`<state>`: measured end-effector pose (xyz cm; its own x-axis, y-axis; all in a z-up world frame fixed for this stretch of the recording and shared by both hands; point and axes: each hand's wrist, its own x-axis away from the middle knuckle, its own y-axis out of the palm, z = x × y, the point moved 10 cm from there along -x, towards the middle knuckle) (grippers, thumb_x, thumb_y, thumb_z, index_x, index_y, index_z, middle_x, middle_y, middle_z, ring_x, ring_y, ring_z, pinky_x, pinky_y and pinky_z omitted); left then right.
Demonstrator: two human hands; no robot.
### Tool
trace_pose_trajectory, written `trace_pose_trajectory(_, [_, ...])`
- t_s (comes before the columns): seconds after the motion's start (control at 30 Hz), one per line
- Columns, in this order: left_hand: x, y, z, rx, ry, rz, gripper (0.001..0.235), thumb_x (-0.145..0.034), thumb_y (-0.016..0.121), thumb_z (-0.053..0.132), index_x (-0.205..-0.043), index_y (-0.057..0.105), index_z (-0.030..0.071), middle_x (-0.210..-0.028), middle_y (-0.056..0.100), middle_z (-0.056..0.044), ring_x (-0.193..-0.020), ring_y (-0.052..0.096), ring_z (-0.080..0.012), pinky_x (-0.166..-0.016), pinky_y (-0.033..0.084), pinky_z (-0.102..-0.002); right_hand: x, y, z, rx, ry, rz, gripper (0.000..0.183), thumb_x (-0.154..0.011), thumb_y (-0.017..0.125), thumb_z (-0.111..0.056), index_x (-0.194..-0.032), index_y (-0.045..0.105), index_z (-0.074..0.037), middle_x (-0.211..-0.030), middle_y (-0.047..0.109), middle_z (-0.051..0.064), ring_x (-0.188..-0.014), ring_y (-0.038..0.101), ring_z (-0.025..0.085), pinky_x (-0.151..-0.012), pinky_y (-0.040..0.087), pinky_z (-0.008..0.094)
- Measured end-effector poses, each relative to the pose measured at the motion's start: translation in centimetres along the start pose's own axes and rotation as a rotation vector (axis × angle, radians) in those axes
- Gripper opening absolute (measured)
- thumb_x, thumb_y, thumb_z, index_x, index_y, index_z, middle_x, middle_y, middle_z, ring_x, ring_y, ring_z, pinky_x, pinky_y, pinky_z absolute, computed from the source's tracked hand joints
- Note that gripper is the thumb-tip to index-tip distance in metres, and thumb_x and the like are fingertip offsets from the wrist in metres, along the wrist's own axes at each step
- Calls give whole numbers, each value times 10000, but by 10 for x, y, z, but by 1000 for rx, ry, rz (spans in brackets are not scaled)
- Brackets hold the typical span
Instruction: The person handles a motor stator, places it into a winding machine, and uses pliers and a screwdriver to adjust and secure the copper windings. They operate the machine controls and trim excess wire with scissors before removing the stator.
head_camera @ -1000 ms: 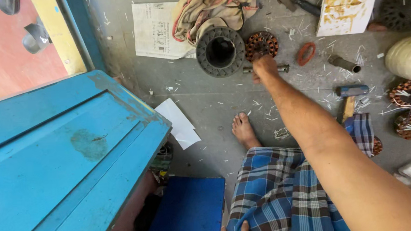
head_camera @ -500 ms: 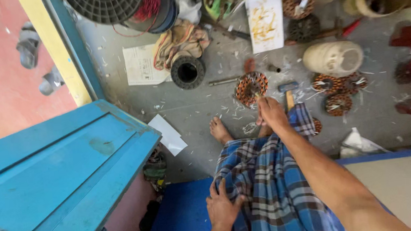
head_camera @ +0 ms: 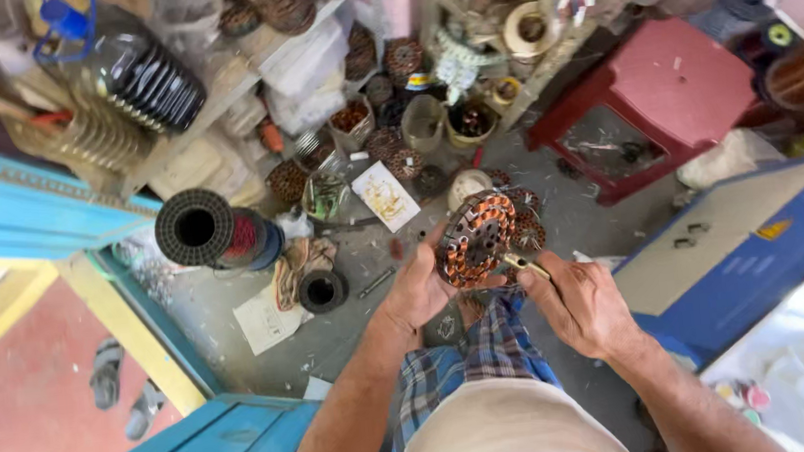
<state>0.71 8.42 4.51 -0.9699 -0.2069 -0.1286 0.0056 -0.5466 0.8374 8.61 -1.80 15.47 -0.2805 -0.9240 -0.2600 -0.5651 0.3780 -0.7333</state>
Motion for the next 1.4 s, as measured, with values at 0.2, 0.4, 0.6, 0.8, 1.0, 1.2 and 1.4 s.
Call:
trace_pose_trajectory(0.2, [-9, 92, -3, -48, -169, -204, 1066, -861, 823, 561, -1662, 267, 129, -1578, 472, -146, -1322, 604, -334, -1006, 564, -588, 86, -33, -34, 178, 199, 262, 252, -1011, 587, -226, -854, 578, -29, -587, 525, 117, -493, 538, 323, -489, 439, 462])
trace_pose_trajectory(0.4, [-11, 156, -35, -285, -199, -359, 1138, -849, 891, 465, -1683, 173, 174, -1638, 428, -165, -1433, 543, -264, -1083, 564, -481, 177, -44, -39, 174, 444, 433, 240, -1001, 592, -242, -919, 617, -18, -614, 544, 113, -500, 548, 298, -497, 443, 435])
trace_pose_trajectory(0.6, [-16, 208, -115, -414, -395, -510, 1183, -848, 854, 530, -1726, 146, 173, -1575, 526, -198, -1240, 643, -230, -984, 601, -397, 257, -69, -57, 271, 474, 562, 237, -938, 664, -276, -928, 668, -39, -655, 586, 80, -513, 579, 251, -489, 455, 391])
trace_pose_trajectory(0.8, [-8, 248, -244, -242, -700, -452, 1055, -919, 688, 668, -1686, 235, 103, -1454, 568, -198, -1121, 686, -226, -802, 653, -439, 351, -116, -71, 553, 523, 772, 391, -743, 854, -359, -892, 654, -58, -716, 640, 59, -565, 611, 233, -507, 476, 379])
trace_pose_trajectory(1.0, [9, 295, -383, -194, -958, -480, 920, -951, 530, 758, -1525, 482, 41, -1240, 703, -187, -1016, 742, -292, -750, 658, -452, 464, -170, -61, 650, 549, 872, 453, -711, 756, 13, -1156, 701, -49, -1038, 727, 98, -791, 704, 220, -648, 571, 350])
trace_pose_trajectory(1.2, [14, 321, -489, -268, -1144, -432, 903, -910, 478, 789, -1424, 571, 52, -1164, 726, -155, -990, 749, -257, -727, 661, -476, 531, -204, -34, 678, 517, 863, 426, -764, 750, 6, -1181, 681, -44, -1144, 725, 114, -972, 731, 263, -791, 607, 369])
trace_pose_trajectory(1.4, [0, 338, -549, -192, -1331, -500, 944, -895, 418, 854, -1418, 584, 86, -1145, 730, -155, -935, 761, -307, -751, 656, -503, 569, -227, 9, 655, 606, 910, 379, -770, 739, 25, -1140, 689, -34, -1159, 740, 101, -998, 744, 255, -808, 617, 359])
